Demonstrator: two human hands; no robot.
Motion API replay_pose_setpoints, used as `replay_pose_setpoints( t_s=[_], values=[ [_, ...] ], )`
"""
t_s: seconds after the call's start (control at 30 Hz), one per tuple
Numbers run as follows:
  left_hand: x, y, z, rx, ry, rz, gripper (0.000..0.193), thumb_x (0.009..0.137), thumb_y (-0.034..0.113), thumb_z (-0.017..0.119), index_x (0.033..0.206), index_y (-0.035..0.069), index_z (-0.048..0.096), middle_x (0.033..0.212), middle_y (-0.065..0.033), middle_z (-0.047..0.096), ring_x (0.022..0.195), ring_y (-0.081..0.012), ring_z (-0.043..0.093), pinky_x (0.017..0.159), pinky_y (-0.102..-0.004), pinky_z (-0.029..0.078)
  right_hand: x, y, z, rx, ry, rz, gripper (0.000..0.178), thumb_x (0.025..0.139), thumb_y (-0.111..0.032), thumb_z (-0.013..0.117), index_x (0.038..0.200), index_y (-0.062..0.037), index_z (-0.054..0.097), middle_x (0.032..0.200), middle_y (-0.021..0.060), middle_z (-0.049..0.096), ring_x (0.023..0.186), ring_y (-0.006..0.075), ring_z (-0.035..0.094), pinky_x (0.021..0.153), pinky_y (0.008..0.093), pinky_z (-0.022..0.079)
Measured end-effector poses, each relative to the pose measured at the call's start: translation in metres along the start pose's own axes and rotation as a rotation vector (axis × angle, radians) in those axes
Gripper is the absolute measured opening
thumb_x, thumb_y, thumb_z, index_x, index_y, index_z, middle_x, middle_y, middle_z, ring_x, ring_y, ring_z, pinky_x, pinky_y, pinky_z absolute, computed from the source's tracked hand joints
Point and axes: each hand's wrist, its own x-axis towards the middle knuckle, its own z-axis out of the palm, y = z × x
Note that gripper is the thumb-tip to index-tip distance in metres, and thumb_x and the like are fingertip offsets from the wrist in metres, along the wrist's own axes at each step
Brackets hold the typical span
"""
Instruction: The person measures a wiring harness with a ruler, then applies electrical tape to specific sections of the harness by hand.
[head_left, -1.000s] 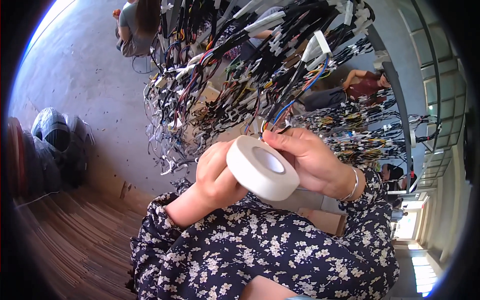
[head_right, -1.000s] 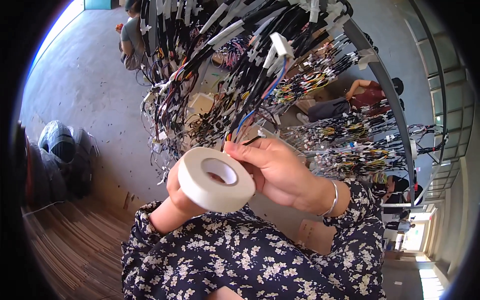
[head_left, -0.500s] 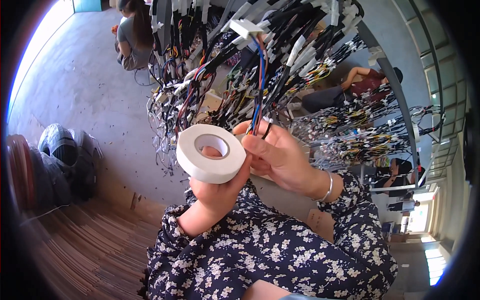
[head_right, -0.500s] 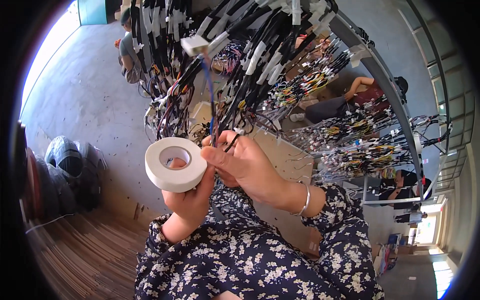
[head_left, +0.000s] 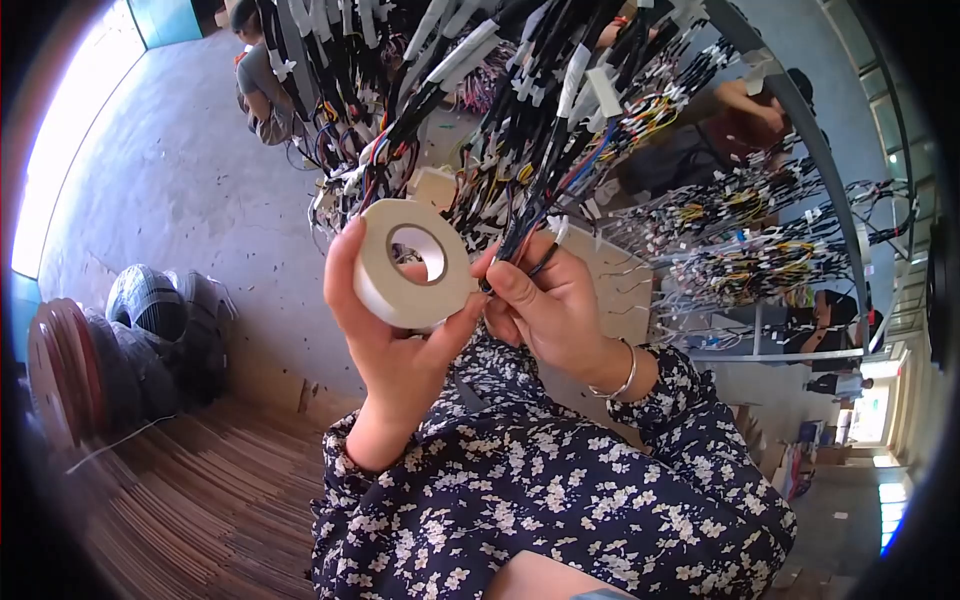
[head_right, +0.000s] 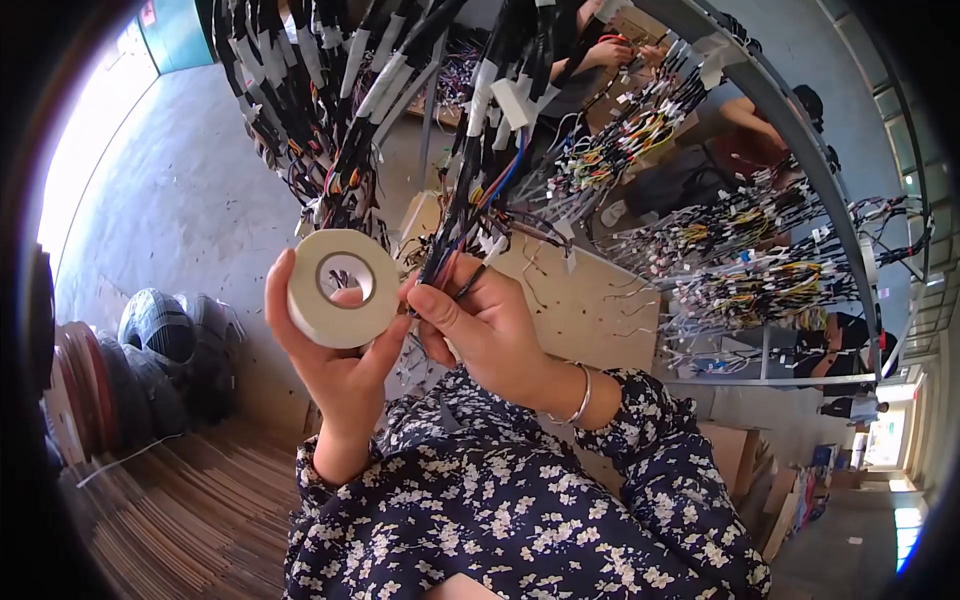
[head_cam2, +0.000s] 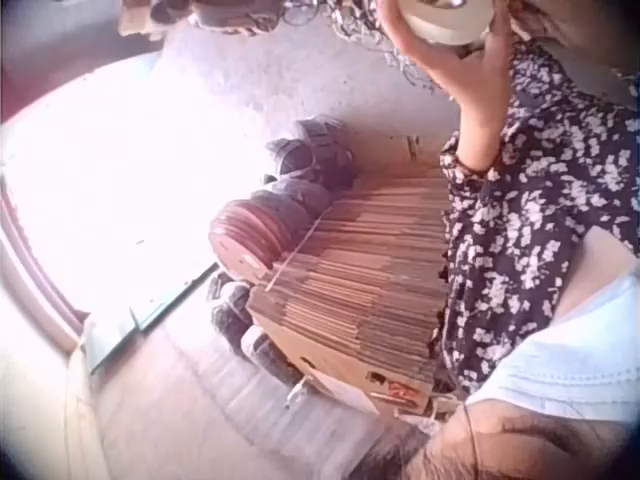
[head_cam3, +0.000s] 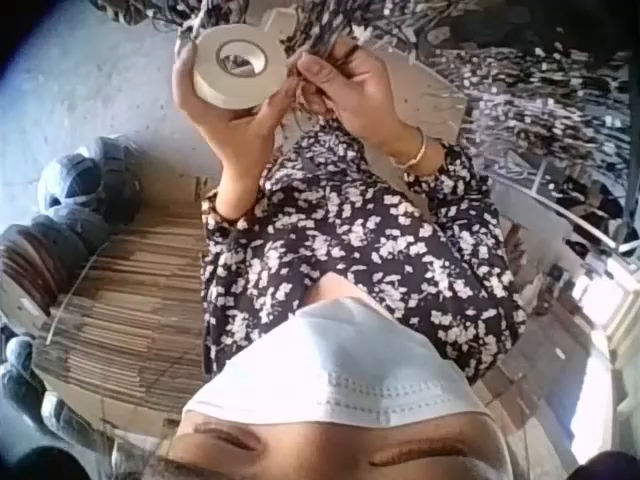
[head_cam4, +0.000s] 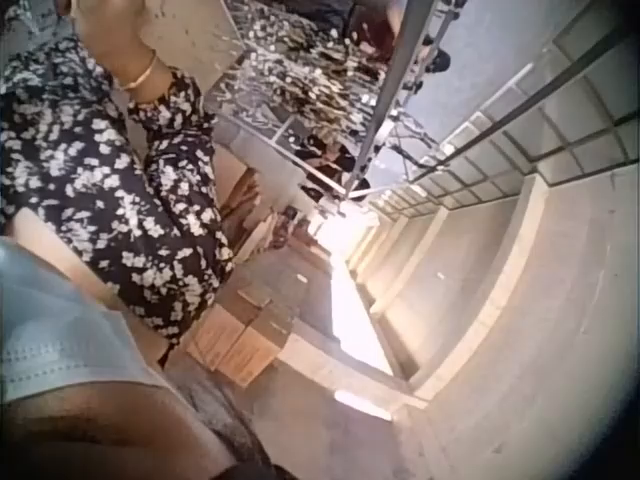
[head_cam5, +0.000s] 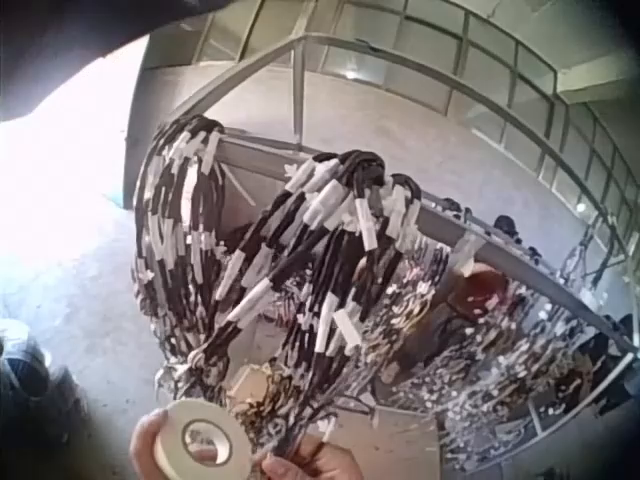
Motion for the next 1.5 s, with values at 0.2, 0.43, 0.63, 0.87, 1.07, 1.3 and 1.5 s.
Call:
replay_pose_setpoints(
  t_s=[0.2, 0.43, 0.63, 0.87, 1.07, 1.3, 1.5],
  values=[
    [-0.012, -0.005, 0.001, 0.043, 0.226, 0.202, 0.089, 0.072, -0.001, 0.087, 0.140, 0.003, 0.029, 0.126, -0.0192, 0.053, 0.111, -0.0266, 0.061, 0.094, -0.0361, 0.054, -0.005, 0.010, 0.009, 0.174, -0.058, -0.040, 0.022, 0.105, -0.020, 0.056, 0.111, 0.0004, 0.060, 0.070, 0.0017, 0.056, 0.053, 0.0074, 0.049, 0.049, 0.0224, 0.039],
    [-0.006, -0.002, 0.008, 0.053, 0.278, 0.045, 0.080, 0.079, -0.001, 0.083, 0.139, 0.003, 0.031, 0.123, -0.0178, 0.056, 0.111, -0.0227, 0.061, 0.092, -0.0329, 0.052, 0.001, 0.016, 0.009, 0.164, -0.077, -0.054, 0.020, 0.105, -0.018, 0.056, 0.111, 0.0009, 0.061, 0.072, 0.0021, 0.057, 0.055, 0.0080, 0.050, 0.050, 0.0231, 0.040],
    [-0.002, 0.006, 0.021, -0.093, 0.253, -0.316, 0.064, 0.089, 0.004, 0.075, 0.138, 0.002, 0.034, 0.104, -0.0115, 0.065, 0.093, -0.0164, 0.065, 0.077, -0.0244, 0.052, 0.004, 0.030, 0.001, 0.039, -0.003, -0.217, 0.014, 0.103, -0.012, 0.059, 0.108, 0.0008, 0.061, 0.074, -0.0001, 0.058, 0.059, 0.0070, 0.052, 0.052, 0.0230, 0.041],
    [0.016, -0.002, 0.015, -0.254, -0.052, -0.930, 0.035, 0.097, 0.022, 0.068, 0.117, -0.002, 0.052, 0.074, 0.0010, 0.058, 0.052, -0.0022, 0.048, 0.042, -0.0175, 0.032, 0.021, 0.013, -0.033, -0.701, 0.006, -0.514, 0.033, 0.093, -0.028, 0.072, 0.115, -0.0037, 0.069, 0.111, 0.0138, 0.062, 0.103, 0.0211, 0.056, 0.087, 0.0358, 0.045],
    [0.036, -0.012, 0.013, -0.314, -0.432, -1.307, 0.029, 0.102, 0.032, 0.055, 0.098, 0.003, 0.057, 0.065, -0.0011, 0.053, 0.041, -0.0042, 0.039, 0.035, -0.0208, 0.025, 0.024, 0.018, -0.054, -0.726, -0.313, -0.427, 0.054, 0.094, -0.037, 0.068, 0.140, -0.0107, 0.057, 0.136, 0.0172, 0.053, 0.136, 0.0265, 0.042, 0.110, 0.0426, 0.034],
    [0.042, -0.010, 0.021, -0.077, -0.493, -1.133, 0.029, 0.104, 0.030, 0.054, 0.105, 0.001, 0.053, 0.070, -0.0033, 0.055, 0.050, -0.0071, 0.046, 0.040, -0.0221, 0.029, 0.003, 0.016, -0.040, -0.623, -0.119, -0.227, 0.040, 0.099, -0.021, 0.060, 0.133, -0.0016, 0.056, 0.119, 0.0185, 0.062, 0.110, 0.0276, 0.060, 0.097, 0.0350, 0.045],
    [0.030, -0.009, 0.004, -0.241, -0.846, -0.898, 0.025, 0.107, 0.022, 0.046, 0.114, 0.001, 0.056, 0.072, -0.0039, 0.060, 0.061, -0.0060, 0.046, 0.057, -0.0206, 0.032, -0.006, -0.020, -0.048, -0.774, -0.155, 0.027, 0.022, 0.096, -0.020, 0.060, 0.099, 0.0020, 0.061, 0.091, 0.0150, 0.062, 0.088, 0.0292, 0.059, 0.080, 0.0397, 0.047]
  ],
)
